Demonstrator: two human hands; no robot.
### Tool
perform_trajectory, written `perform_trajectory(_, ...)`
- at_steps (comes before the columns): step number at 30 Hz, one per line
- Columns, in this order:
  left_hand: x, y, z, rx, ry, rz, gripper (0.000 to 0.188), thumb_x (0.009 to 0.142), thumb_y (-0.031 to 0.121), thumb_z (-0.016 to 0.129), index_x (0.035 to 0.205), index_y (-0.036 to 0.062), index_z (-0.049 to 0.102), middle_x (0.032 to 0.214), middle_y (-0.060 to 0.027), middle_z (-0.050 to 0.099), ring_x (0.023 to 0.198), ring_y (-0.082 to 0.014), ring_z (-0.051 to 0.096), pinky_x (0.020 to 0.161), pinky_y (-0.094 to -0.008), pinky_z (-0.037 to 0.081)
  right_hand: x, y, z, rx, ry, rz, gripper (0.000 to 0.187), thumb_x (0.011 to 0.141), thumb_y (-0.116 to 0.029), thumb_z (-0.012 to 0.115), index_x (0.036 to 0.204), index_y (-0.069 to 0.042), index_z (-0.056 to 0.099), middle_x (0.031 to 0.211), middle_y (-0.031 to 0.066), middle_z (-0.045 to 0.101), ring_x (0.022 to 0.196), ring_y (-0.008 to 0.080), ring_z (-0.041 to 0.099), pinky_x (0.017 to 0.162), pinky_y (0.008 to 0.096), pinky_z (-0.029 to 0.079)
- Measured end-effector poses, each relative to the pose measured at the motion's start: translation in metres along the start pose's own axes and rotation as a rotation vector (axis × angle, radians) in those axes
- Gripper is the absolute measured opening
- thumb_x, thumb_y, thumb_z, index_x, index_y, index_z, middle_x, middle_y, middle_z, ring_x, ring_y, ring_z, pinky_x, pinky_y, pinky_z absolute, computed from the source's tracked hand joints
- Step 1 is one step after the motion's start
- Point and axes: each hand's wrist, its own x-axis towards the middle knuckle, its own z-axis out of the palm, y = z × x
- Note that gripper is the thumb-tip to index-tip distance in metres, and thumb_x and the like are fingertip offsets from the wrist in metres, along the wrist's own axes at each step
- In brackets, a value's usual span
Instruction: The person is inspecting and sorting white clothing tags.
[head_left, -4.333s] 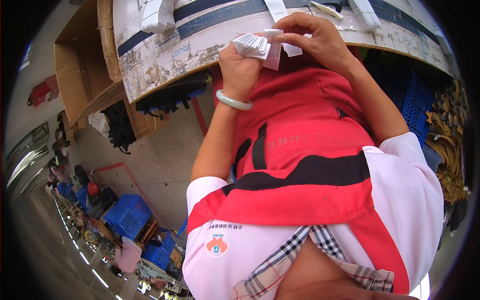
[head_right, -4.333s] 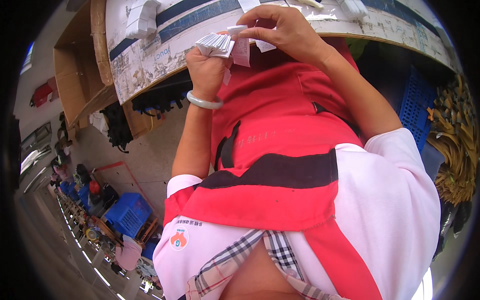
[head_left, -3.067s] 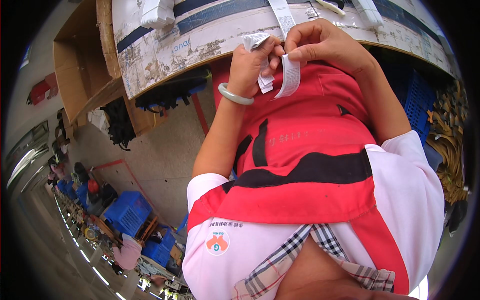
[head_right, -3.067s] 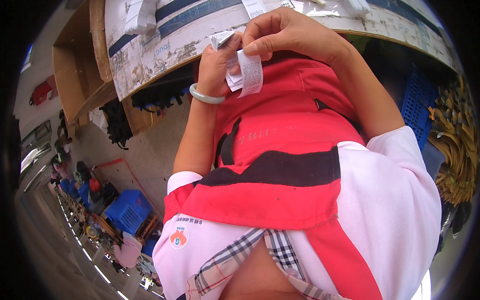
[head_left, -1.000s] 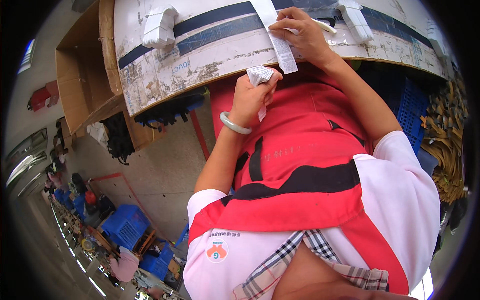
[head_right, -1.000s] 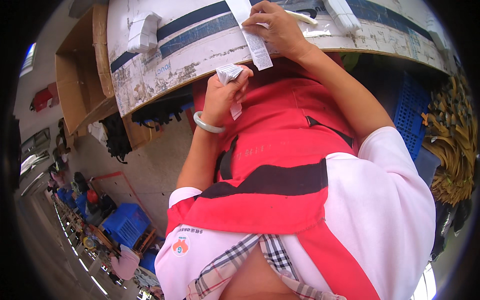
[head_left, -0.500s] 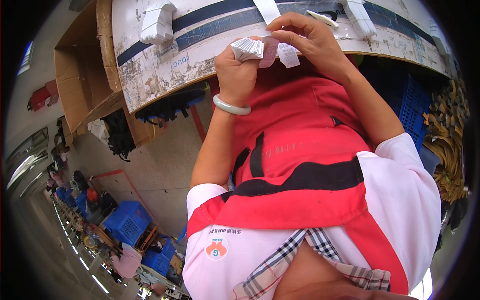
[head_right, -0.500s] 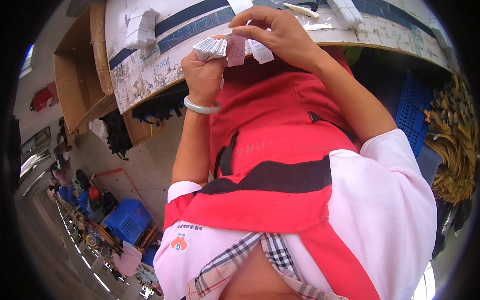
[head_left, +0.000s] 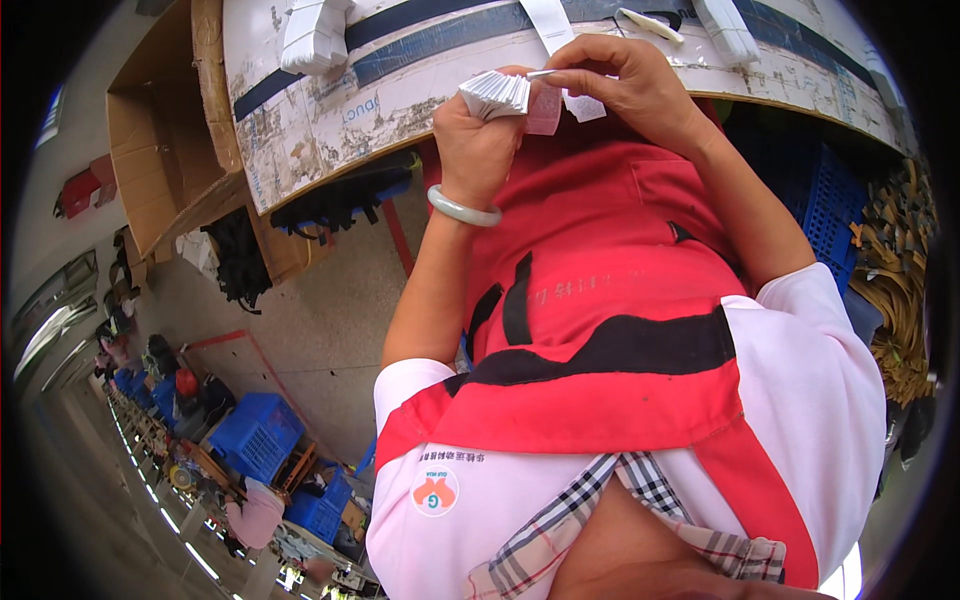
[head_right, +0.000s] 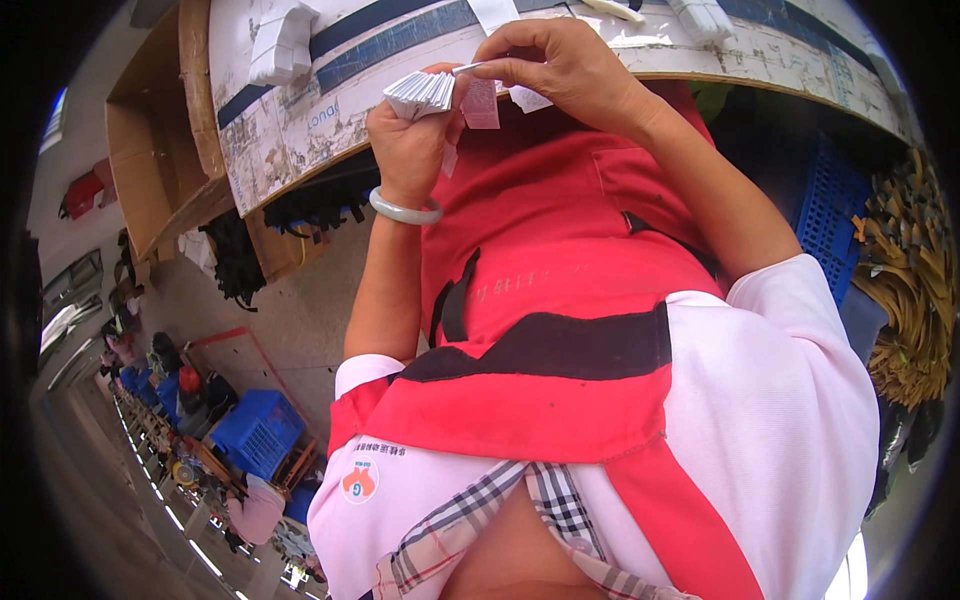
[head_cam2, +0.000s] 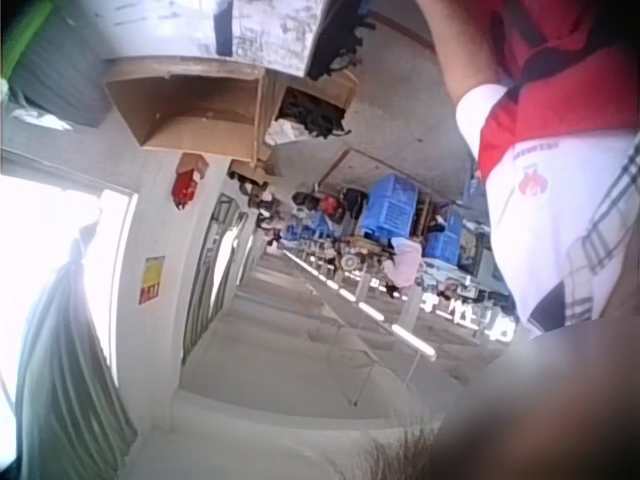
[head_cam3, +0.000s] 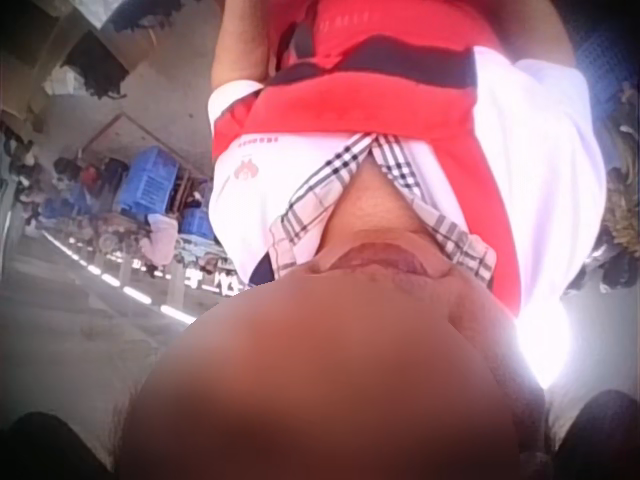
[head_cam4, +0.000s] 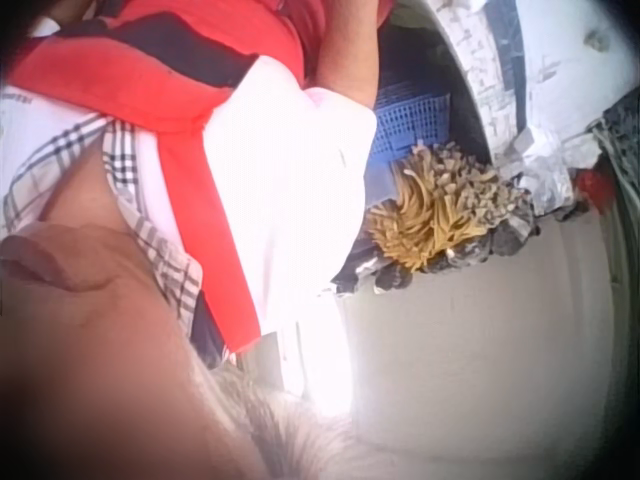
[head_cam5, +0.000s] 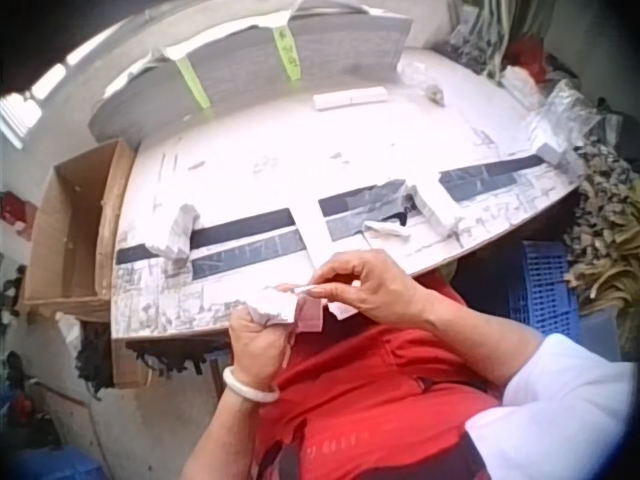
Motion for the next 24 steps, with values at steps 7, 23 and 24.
perform_trajectory(7,-0.002,-0.01,0.0,-0.003,-0.008,0.067,0.016,0.087,0.006,0.071,0.101,-0.0014,0.07,0.068,-0.0012,0.061,0.054,-0.0057,0.052,0.047,-0.02,0.038,0.0,0.001,0.0,0.055,-0.034,0.029,0.021,0.092,-0.018,0.065,0.1,0.001,0.068,0.087,0.0049,0.067,0.079,0.0113,0.062,0.076,0.0249,0.052)
perform_trajectory(23,-0.006,-0.013,-0.003,-0.371,-0.286,-0.43,0.026,0.094,0.026,0.063,0.098,0.0013,0.061,0.079,-0.0042,0.06,0.068,-0.0152,0.063,0.059,-0.0247,0.052,-0.012,0.005,0.013,0.123,0.034,0.106,0.019,0.092,-0.019,0.066,0.099,-0.002,0.069,0.086,0.0031,0.065,0.078,0.0107,0.061,0.069,0.0247,0.049)
perform_trajectory(24,-0.006,-0.015,-0.004,-0.426,-0.276,-0.447,0.025,0.096,0.025,0.061,0.101,0.0005,0.06,0.079,-0.0038,0.059,0.069,-0.0155,0.063,0.059,-0.0252,0.052,-0.012,0.008,0.005,0.005,0.09,0.053,0.017,0.093,-0.018,0.065,0.1,-0.004,0.069,0.09,0.0013,0.064,0.081,0.0099,0.06,0.07,0.0239,0.049)
